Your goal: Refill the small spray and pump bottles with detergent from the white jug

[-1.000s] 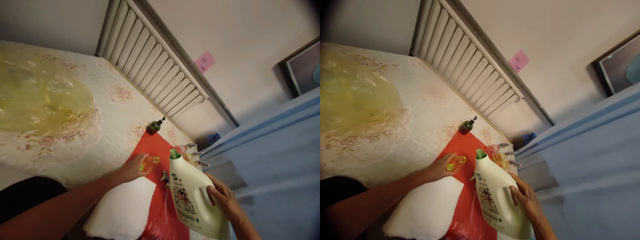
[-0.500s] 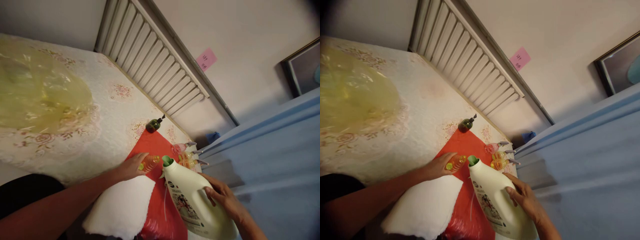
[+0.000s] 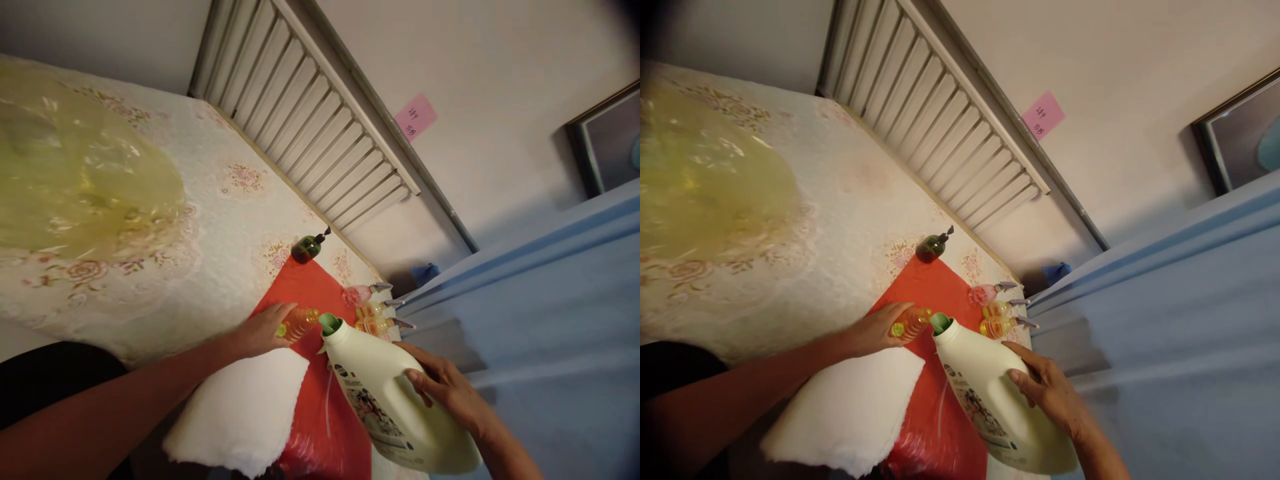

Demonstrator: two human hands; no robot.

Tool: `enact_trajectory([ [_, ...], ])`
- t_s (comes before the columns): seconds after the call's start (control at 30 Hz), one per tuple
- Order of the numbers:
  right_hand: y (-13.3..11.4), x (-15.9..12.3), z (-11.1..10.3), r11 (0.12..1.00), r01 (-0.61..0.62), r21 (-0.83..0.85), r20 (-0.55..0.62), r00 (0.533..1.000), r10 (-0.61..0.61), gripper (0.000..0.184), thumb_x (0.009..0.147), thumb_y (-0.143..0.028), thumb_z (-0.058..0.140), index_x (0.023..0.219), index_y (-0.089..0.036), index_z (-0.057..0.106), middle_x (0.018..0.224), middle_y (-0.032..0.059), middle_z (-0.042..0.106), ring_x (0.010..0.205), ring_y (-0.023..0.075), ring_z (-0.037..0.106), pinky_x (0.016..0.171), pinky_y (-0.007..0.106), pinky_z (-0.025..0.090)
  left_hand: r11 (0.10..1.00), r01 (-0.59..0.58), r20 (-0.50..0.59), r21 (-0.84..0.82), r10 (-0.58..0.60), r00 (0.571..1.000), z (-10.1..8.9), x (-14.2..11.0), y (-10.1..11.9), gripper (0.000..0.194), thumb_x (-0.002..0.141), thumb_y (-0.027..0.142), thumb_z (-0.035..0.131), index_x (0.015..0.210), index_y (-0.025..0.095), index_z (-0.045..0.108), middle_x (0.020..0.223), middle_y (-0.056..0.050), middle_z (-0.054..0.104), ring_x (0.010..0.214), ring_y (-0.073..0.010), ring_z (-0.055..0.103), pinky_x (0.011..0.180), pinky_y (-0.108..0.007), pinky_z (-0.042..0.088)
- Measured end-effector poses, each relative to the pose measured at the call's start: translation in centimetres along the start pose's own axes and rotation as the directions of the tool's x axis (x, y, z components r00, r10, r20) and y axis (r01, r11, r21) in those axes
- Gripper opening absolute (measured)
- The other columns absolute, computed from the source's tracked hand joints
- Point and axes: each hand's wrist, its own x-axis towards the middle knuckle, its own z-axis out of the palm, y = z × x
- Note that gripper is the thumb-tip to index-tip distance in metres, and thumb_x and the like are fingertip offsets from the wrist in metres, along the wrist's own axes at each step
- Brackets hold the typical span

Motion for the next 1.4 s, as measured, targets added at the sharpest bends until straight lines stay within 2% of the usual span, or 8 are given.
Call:
enact_trajectory([
  [0.53,-1.6,0.4,-1.2,0.998,0.024,-0.053,0.055,0.998,-0.022,0.064,0.087,-0.056,0.057,0.139,-0.02,0.054,0.09,0.0046,0.069,0.058,0.0123,0.047,0.05,0.024,0.037,0.999,-0.04,-0.002,-0.016,0.04,0.999,-0.3,0.0,0.6,0.064,0.075,0.036,0.071,0.133,0.026,0.047,0.131,-0.009,0.058,0.122,-0.0297,0.054,0.102,-0.041,0.045],
  [0.77,-2.0,0.5,-1.6,0.998,0.004,-0.068,0.053,0.999,0.0,0.064,0.087,-0.056,0.057,0.14,-0.02,0.053,0.081,0.0028,0.065,0.059,0.013,0.048,0.05,0.024,0.038,0.999,-0.029,-0.036,-0.015,0.029,0.999,0.0,0.1,0.3,0.068,0.073,0.036,0.073,0.135,0.025,0.047,0.134,-0.011,0.057,0.126,-0.0325,0.053,0.105,-0.043,0.043],
  [0.93,-2.4,0.7,-1.8,0.997,0.009,-0.076,0.061,0.998,-0.005,0.063,0.087,-0.054,0.059,0.139,-0.02,0.055,0.074,0.0021,0.062,0.058,0.0131,0.047,0.049,0.024,0.039,0.999,-0.042,-0.021,-0.006,0.042,0.999,0.1,0.0,0.1,0.07,0.075,0.037,0.072,0.137,0.025,0.043,0.137,-0.011,0.055,0.128,-0.0307,0.051,0.107,-0.043,0.041],
  [1.17,-2.6,0.8,-2.1,0.997,0.009,-0.08,0.075,0.997,-0.003,0.064,0.086,-0.055,0.059,0.14,-0.021,0.054,0.08,0.0037,0.064,0.06,0.0145,0.049,0.049,0.024,0.04,1.0,-0.028,-0.025,-0.013,0.027,0.999,0.3,0.0,-0.1,0.072,0.074,0.039,0.073,0.138,0.027,0.042,0.138,-0.01,0.054,0.129,-0.0312,0.05,0.108,-0.043,0.041],
  [1.4,-3.3,0.9,-2.4,0.995,0.002,-0.104,0.078,0.997,0.006,0.063,0.086,-0.056,0.06,0.138,-0.02,0.056,0.068,0.0003,0.058,0.057,0.0132,0.047,0.05,0.024,0.038,0.999,-0.029,-0.019,-0.026,0.028,0.999,0.2,0.0,-0.1,0.069,0.075,0.042,0.071,0.137,0.026,0.045,0.137,-0.011,0.055,0.127,-0.032,0.051,0.105,-0.044,0.042],
])
